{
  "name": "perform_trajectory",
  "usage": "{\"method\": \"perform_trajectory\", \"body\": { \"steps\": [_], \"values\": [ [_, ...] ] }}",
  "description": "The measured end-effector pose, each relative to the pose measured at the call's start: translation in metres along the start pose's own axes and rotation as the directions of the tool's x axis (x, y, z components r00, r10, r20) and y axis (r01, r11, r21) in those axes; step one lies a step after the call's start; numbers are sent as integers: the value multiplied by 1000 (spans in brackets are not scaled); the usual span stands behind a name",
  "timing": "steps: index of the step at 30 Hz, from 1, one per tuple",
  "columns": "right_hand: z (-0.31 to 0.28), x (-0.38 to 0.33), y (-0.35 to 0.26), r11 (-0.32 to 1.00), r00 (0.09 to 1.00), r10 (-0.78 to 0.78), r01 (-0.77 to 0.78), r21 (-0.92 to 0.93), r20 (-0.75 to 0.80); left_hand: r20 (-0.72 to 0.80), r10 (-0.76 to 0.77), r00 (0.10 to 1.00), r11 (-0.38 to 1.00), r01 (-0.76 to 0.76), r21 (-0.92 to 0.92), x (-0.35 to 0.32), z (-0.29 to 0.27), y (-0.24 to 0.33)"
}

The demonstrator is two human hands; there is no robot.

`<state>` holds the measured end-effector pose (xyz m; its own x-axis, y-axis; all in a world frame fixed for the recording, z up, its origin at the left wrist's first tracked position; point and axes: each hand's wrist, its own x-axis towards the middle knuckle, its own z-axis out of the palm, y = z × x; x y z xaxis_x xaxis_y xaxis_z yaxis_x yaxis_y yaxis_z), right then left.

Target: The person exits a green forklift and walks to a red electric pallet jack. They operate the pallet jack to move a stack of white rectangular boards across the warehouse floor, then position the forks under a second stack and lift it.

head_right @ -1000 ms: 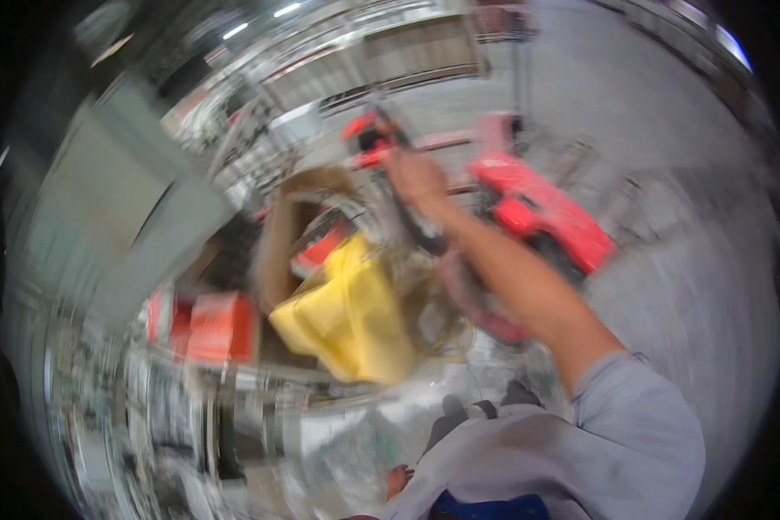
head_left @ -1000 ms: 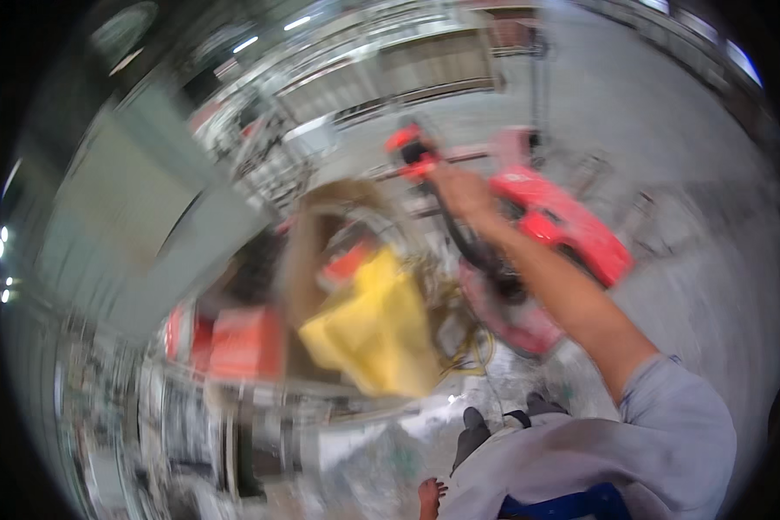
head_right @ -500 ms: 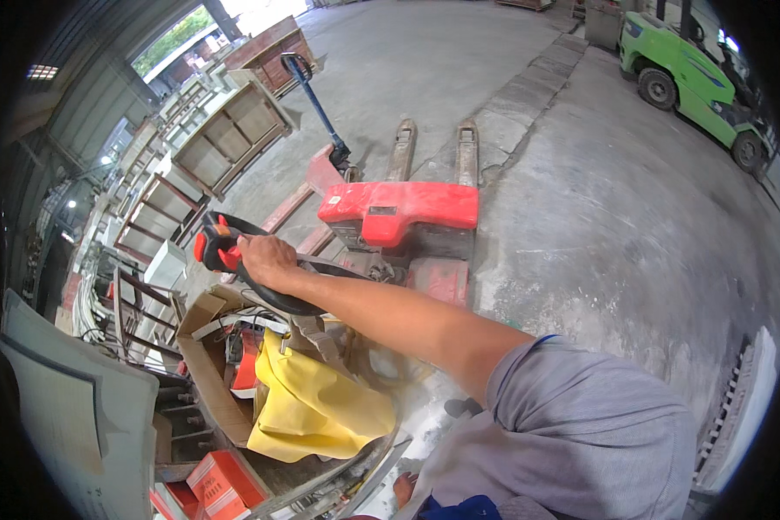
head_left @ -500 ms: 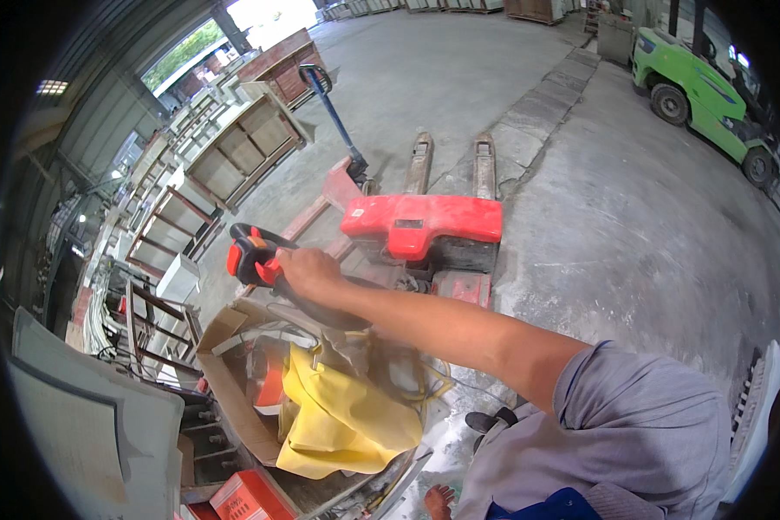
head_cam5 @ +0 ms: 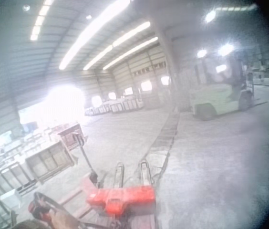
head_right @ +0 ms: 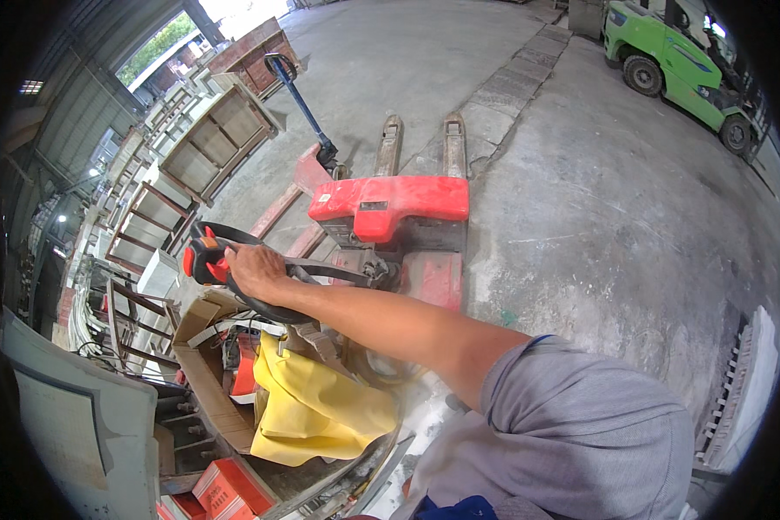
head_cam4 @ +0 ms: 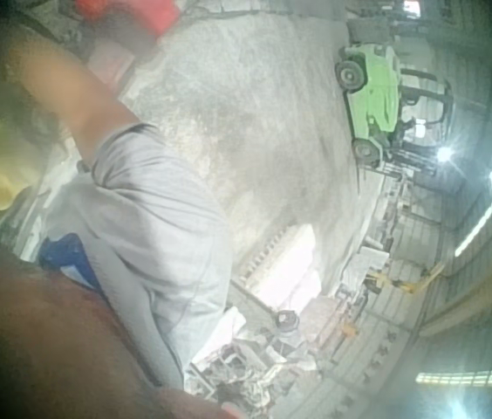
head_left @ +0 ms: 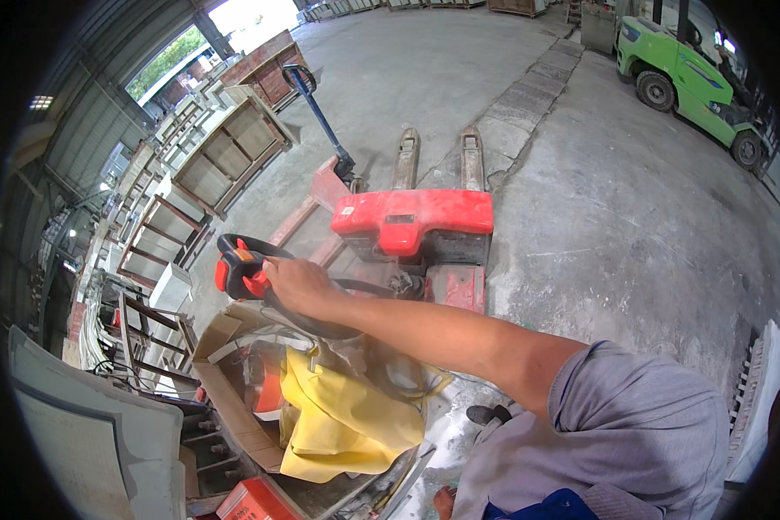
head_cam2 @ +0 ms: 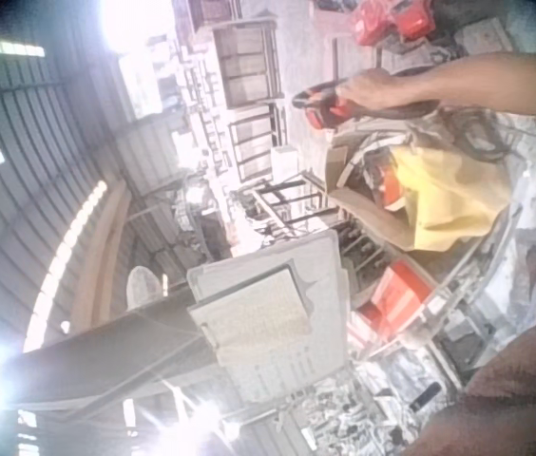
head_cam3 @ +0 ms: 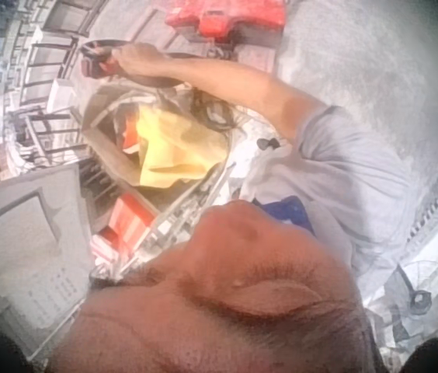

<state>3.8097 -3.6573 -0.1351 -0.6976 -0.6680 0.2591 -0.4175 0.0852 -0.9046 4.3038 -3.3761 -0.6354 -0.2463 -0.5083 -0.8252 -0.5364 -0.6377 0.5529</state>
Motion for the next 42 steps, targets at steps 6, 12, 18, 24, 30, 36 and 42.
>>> {"method": "perform_trajectory", "body": {
  "steps": [6, 12, 18, 24, 30, 36, 42],
  "values": [
    [6, -3, 3, 998, 999, 54, -54, -42, -1, -22, -41, 999, 961, 33, -274, 24, -21, -9],
    [8, -4, 11, 994, 996, 86, -88, -60, -21, 24, -50, 998, 972, 54, -227, 39, -30, 1],
    [5, 16, 40, 958, 997, -81, 79, -277, 5, 176, 259, 950, 878, -307, 367, 15, -38, 34],
    [-22, 39, 64, 871, 991, -66, 116, -478, 120, 241, 255, 936, 850, -336, 406, 27, -35, 27],
    [-55, 73, 71, 983, 969, 24, 22, -183, 247, 150, 250, 956, 941, -277, 196, 28, -23, 17],
    [-96, 79, 72, 835, 846, 412, -499, 230, 339, 126, 193, 973, 962, -213, 172, 27, -13, 26],
    [-102, 0, 112, 908, 978, -15, 100, -407, 208, 137, 96, 986, 975, -121, 187, 29, -1, 36]
  ]
}}
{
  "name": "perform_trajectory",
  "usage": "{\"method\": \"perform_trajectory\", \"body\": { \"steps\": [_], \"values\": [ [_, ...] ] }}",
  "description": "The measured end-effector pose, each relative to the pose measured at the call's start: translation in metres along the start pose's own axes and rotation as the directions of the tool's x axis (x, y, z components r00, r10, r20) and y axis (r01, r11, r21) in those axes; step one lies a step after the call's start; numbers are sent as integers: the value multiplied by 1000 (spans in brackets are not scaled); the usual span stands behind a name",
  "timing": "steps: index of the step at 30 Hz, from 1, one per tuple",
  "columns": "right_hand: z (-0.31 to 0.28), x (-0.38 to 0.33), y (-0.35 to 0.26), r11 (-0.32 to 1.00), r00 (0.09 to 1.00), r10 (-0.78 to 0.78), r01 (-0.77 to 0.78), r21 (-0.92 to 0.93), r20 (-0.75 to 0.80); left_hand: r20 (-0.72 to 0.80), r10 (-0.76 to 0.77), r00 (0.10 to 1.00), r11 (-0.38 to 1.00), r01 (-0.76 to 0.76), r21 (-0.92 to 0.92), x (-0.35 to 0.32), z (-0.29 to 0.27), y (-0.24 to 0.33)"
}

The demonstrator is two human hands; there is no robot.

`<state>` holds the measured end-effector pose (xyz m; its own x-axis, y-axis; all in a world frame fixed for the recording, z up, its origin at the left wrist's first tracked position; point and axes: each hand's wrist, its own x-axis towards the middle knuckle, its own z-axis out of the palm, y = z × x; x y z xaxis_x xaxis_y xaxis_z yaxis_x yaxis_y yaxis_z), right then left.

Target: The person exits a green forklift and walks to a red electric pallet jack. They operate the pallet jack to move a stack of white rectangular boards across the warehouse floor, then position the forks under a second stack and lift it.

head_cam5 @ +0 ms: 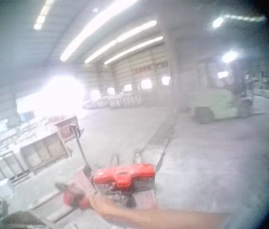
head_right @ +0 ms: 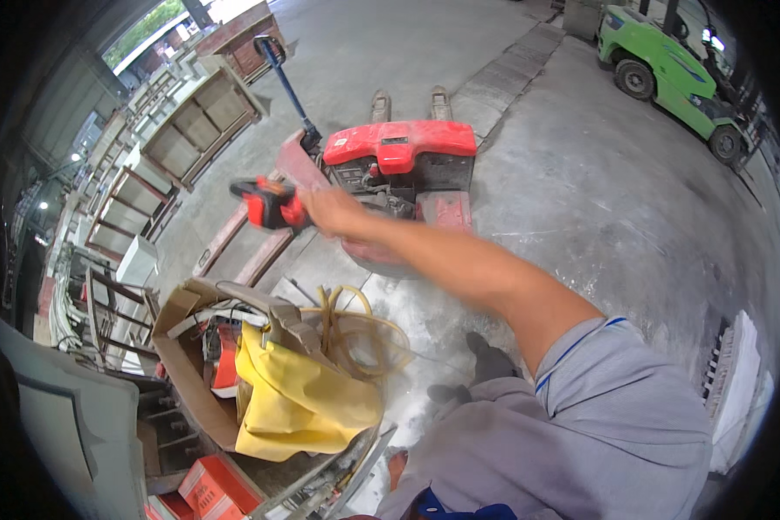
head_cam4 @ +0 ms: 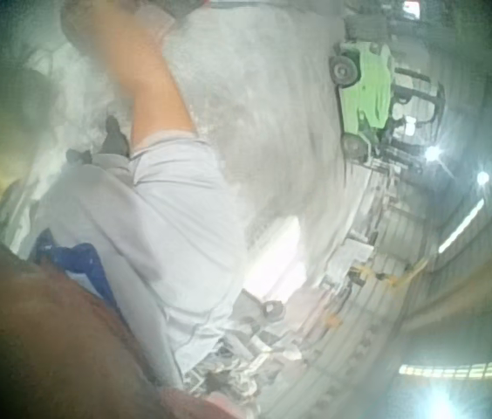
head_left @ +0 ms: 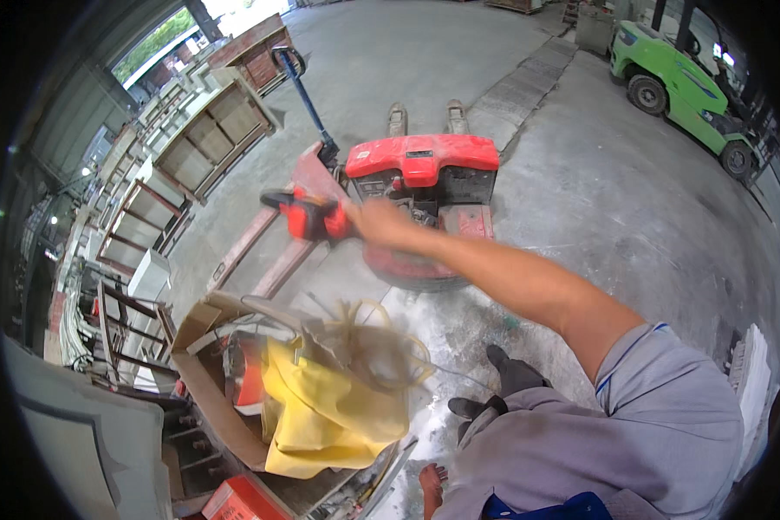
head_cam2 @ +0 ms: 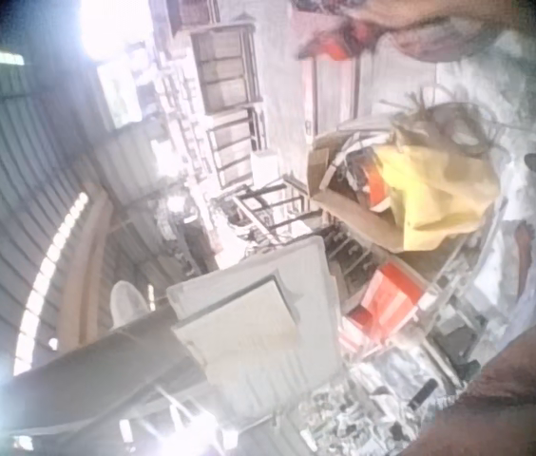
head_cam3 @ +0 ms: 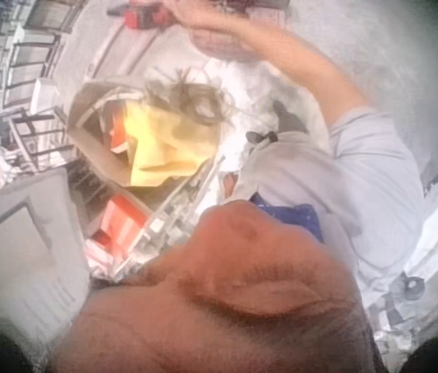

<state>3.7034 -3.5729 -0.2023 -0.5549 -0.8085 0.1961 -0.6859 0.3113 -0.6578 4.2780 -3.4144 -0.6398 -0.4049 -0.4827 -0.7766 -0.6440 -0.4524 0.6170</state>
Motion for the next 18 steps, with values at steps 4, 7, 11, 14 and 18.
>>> {"method": "perform_trajectory", "body": {
  "steps": [4, 7, 11, 14, 18],
  "values": [
    [13, -85, 20, 983, 978, 182, -184, 3, 103, 19, -45, 999, 999, 45, -2, 7, 7, 8],
    [-4, -128, 71, 956, 968, 87, -14, -293, 237, 26, -89, 996, 996, 89, -9, 9, 12, 11],
    [-62, -119, 154, 906, 974, 137, -50, -420, 179, 27, -152, 988, 988, 152, -15, 11, 21, 17],
    [-114, -55, 203, 882, 995, -98, 89, -464, 4, 19, -197, 980, 980, 197, -9, 16, 29, 30],
    [-178, 36, 233, 945, 995, 101, -90, -315, 22, -1, -259, 966, 966, 259, -11, 28, 45, 61]
  ]
}}
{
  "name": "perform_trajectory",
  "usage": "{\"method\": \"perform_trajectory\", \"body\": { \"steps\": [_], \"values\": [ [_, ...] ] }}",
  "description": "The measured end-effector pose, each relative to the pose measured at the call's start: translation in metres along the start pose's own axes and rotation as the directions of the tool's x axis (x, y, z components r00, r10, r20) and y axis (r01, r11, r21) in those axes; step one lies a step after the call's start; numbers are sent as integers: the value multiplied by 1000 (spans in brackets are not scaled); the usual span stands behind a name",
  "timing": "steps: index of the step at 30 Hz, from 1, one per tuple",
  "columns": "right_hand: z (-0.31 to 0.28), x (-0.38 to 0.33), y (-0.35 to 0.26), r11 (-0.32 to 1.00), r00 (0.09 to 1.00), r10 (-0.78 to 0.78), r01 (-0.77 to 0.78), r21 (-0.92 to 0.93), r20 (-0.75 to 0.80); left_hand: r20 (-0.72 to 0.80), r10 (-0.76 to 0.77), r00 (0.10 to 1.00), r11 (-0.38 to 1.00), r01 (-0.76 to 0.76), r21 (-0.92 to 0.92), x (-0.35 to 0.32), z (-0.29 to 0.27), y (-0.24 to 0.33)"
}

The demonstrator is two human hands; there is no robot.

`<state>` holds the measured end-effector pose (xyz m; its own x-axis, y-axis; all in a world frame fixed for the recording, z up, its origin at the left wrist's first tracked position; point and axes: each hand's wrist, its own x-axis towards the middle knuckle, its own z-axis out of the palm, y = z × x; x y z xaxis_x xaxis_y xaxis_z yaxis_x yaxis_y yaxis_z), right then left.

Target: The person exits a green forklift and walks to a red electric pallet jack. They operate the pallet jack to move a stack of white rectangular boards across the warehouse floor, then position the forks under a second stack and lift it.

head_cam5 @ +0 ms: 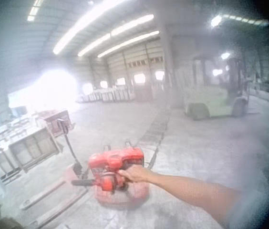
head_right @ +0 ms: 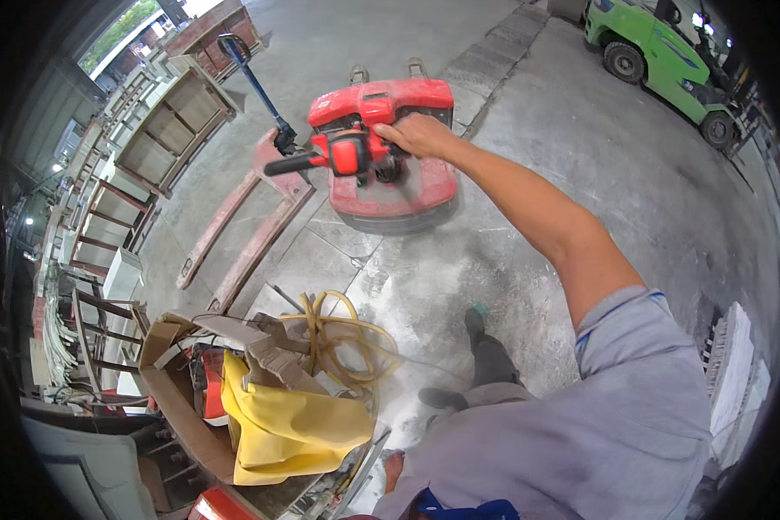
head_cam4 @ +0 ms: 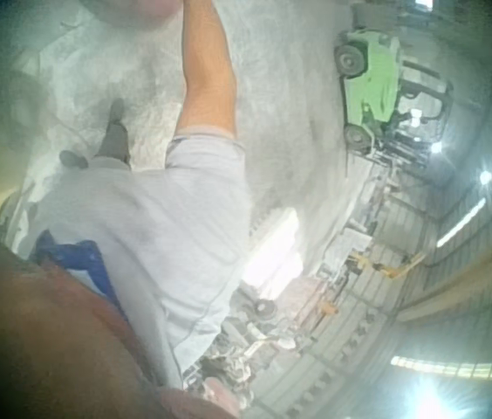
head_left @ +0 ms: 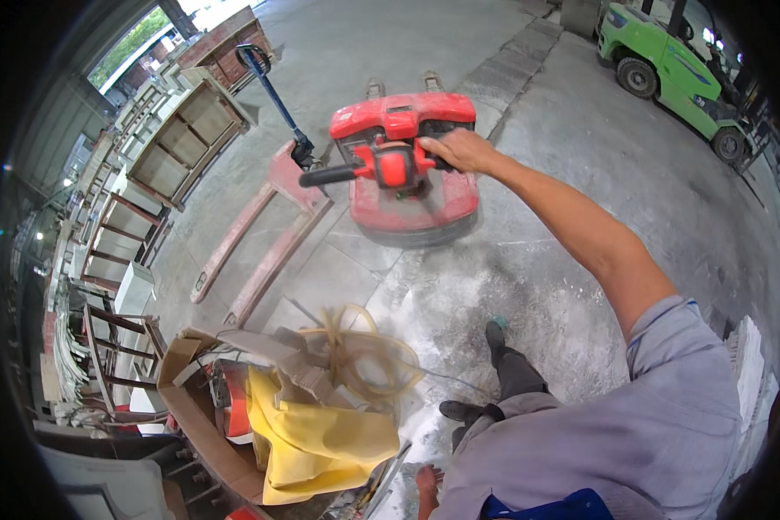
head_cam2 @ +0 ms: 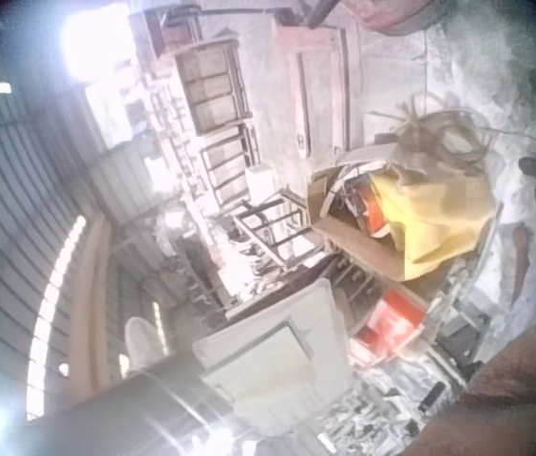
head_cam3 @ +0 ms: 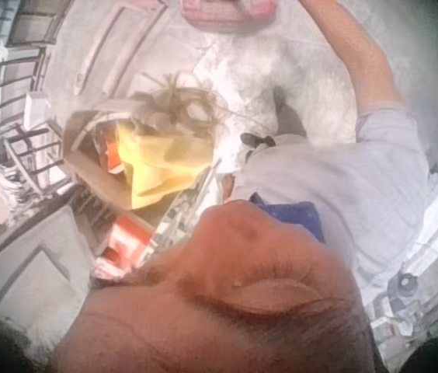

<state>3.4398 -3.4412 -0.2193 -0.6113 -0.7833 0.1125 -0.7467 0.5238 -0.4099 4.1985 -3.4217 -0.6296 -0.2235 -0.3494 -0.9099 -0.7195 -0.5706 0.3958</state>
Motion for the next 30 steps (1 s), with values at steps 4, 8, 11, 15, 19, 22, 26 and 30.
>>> {"method": "perform_trajectory", "body": {
  "steps": [4, 8, 11, 15, 19, 22, 26, 30],
  "values": [
    [-10, 46, 17, 981, 992, 108, -118, 153, 71, -69, -65, 996, 998, 65, -12, 12, 31, 58],
    [6, 72, 40, 980, 981, 113, -137, 144, 160, -109, -32, 994, 993, 20, -113, 40, 74, 142],
    [19, 85, 58, 972, 988, 81, -107, 209, 129, -120, 158, 980, 985, -164, -42, 76, 98, 228],
    [27, 113, 86, 970, 988, 102, -125, 210, 113, -136, 538, 832, 834, -549, -56, 92, 123, 407],
    [20, 166, 120, 969, 990, 106, -124, 214, 94, -227, 789, 570, 613, -719, 328, 56, 154, 621],
    [12, 211, 149, 975, 994, 98, -105, 197, 45, -250, 808, 534, 569, -817, 94, 42, 174, 760],
    [-5, 267, 188, 977, 994, 112, -114, 178, 20, -212, 920, 329, 381, -876, 295, 52, 208, 932],
    [-24, 332, 232, 979, 987, 152, -158, 130, 60, 7, 953, -303, -258, -799, 544, 78, 262, 1092]
  ]
}}
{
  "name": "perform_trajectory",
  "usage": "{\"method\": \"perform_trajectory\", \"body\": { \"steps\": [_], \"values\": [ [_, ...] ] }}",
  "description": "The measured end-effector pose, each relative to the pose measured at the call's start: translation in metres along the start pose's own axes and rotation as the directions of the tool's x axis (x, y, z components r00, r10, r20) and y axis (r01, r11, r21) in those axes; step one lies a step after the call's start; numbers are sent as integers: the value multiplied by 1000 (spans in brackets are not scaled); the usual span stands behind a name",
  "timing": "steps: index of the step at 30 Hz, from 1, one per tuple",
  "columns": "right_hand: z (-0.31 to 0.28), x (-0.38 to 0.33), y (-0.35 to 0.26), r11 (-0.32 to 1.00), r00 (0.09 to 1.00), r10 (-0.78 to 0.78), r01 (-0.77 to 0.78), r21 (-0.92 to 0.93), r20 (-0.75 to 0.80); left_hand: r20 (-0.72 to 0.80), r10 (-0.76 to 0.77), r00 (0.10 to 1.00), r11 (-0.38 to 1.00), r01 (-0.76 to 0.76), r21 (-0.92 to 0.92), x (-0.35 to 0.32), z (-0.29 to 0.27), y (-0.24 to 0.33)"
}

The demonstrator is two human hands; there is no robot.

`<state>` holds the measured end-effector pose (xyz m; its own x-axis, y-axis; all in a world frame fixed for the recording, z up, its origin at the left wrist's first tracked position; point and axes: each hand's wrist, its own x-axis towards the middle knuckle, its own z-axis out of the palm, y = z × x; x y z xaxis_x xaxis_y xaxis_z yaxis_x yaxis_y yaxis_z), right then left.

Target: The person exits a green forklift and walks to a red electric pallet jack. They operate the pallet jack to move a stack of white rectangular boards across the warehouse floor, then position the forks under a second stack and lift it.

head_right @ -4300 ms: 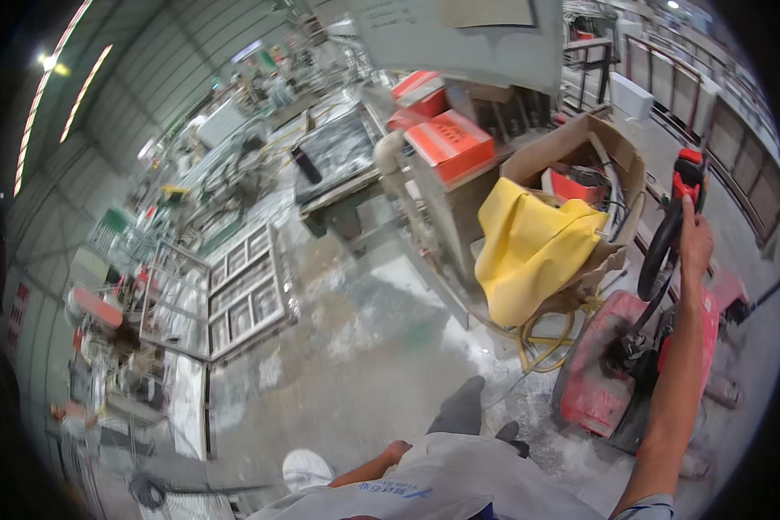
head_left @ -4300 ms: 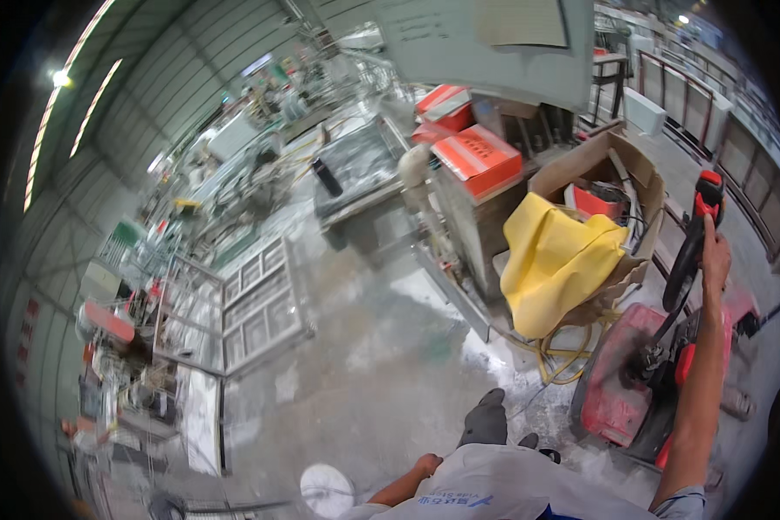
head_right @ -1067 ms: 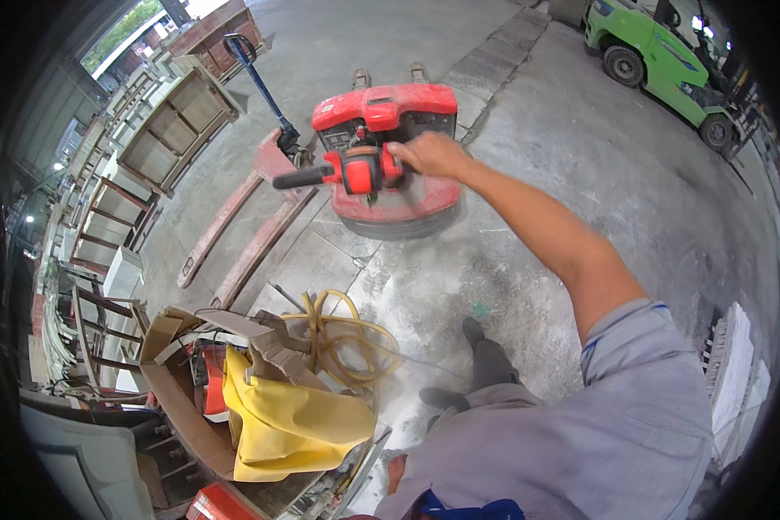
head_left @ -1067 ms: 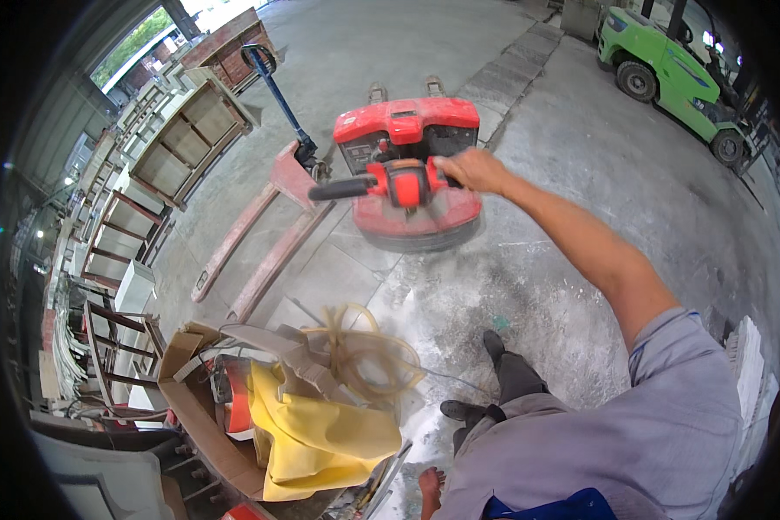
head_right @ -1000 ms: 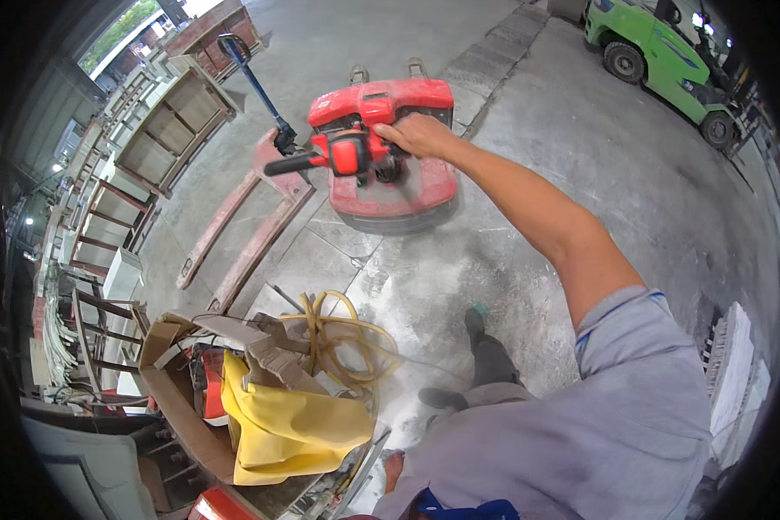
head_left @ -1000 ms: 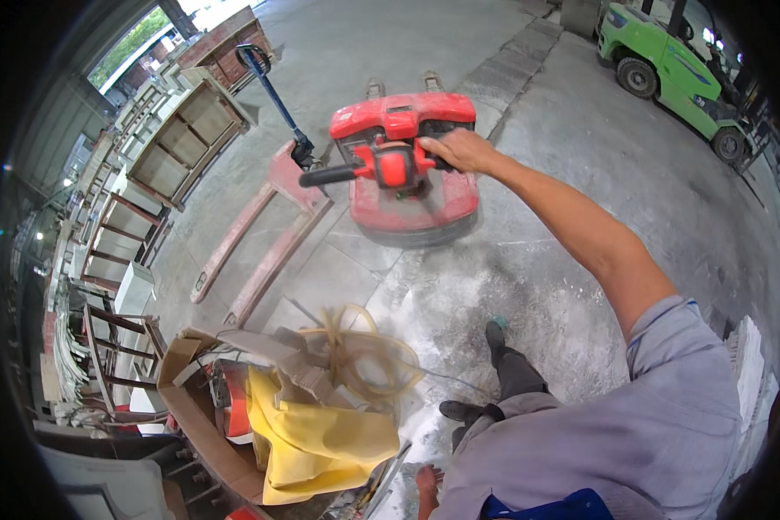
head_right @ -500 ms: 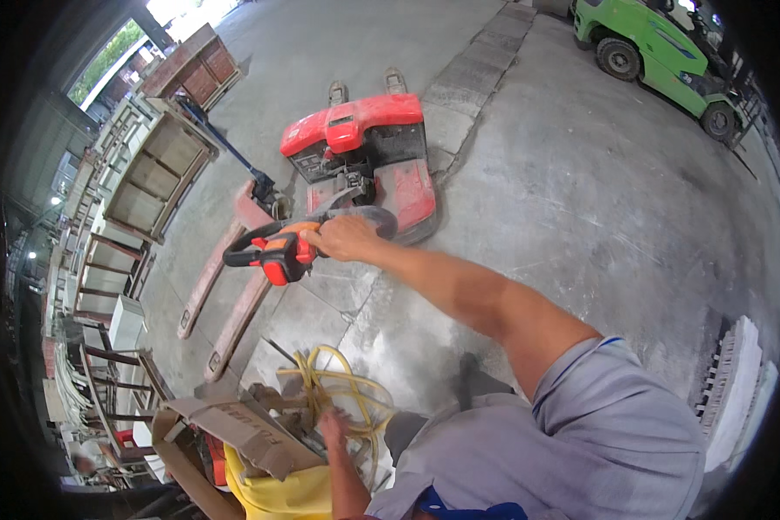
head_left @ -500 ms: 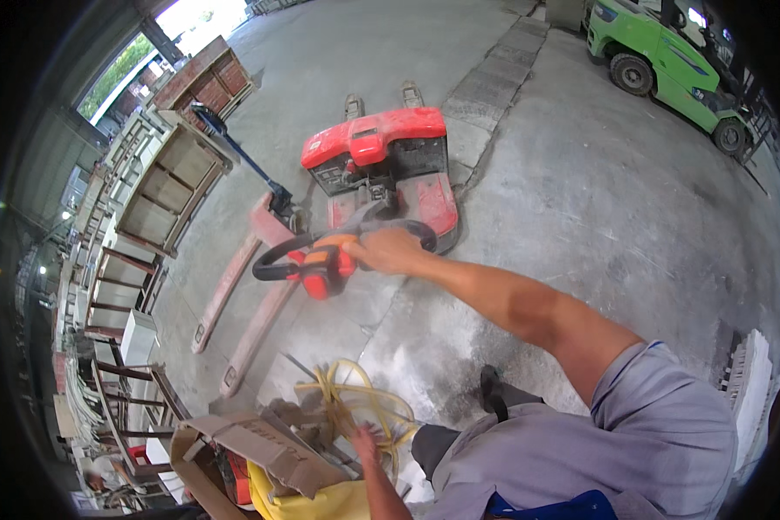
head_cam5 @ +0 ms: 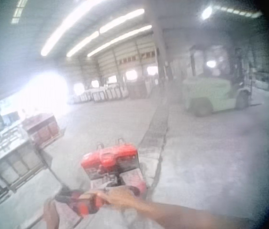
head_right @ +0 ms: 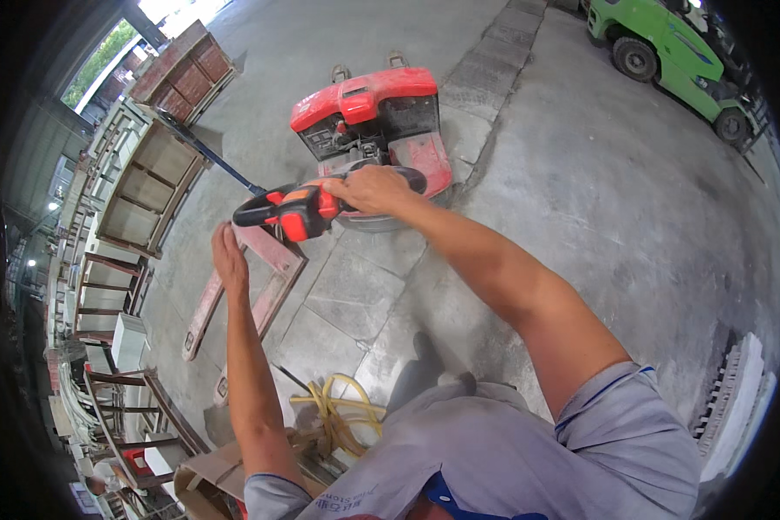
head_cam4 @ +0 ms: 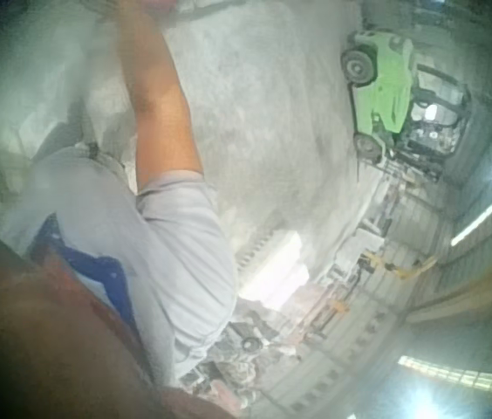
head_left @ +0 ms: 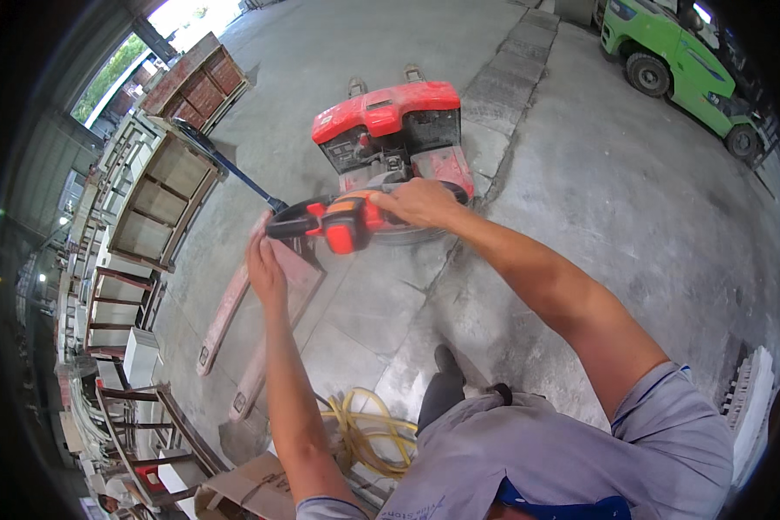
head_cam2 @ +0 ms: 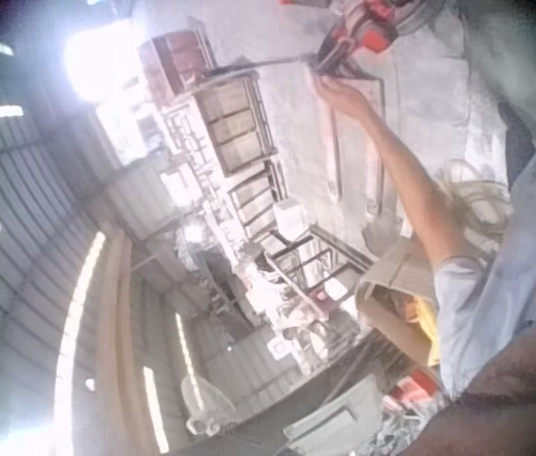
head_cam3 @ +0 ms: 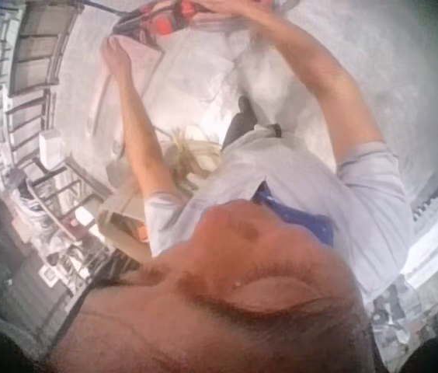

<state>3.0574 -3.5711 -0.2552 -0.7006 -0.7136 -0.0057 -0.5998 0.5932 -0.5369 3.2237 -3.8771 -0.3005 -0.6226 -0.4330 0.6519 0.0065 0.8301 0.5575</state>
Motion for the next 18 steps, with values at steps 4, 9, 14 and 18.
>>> {"method": "perform_trajectory", "body": {
  "steps": [4, 9, 14, 18],
  "values": [
    [-19, 74, 33, 998, 999, 52, -52, -41, -17, 250, 31, 968, 984, -73, 162, 105, 86, -38],
    [-48, 172, 75, 993, 998, 62, -64, -99, -30, 453, -105, 885, 879, -130, 458, 211, 172, -56],
    [-83, 273, 129, 986, 994, 83, -91, -136, -64, 380, -77, 922, 925, -76, 373, 295, 264, -74],
    [-111, 357, 185, 979, 998, -14, 1, -204, -63, 328, -57, 943, 943, -57, 328, 362, 345, -95]
  ]
}}
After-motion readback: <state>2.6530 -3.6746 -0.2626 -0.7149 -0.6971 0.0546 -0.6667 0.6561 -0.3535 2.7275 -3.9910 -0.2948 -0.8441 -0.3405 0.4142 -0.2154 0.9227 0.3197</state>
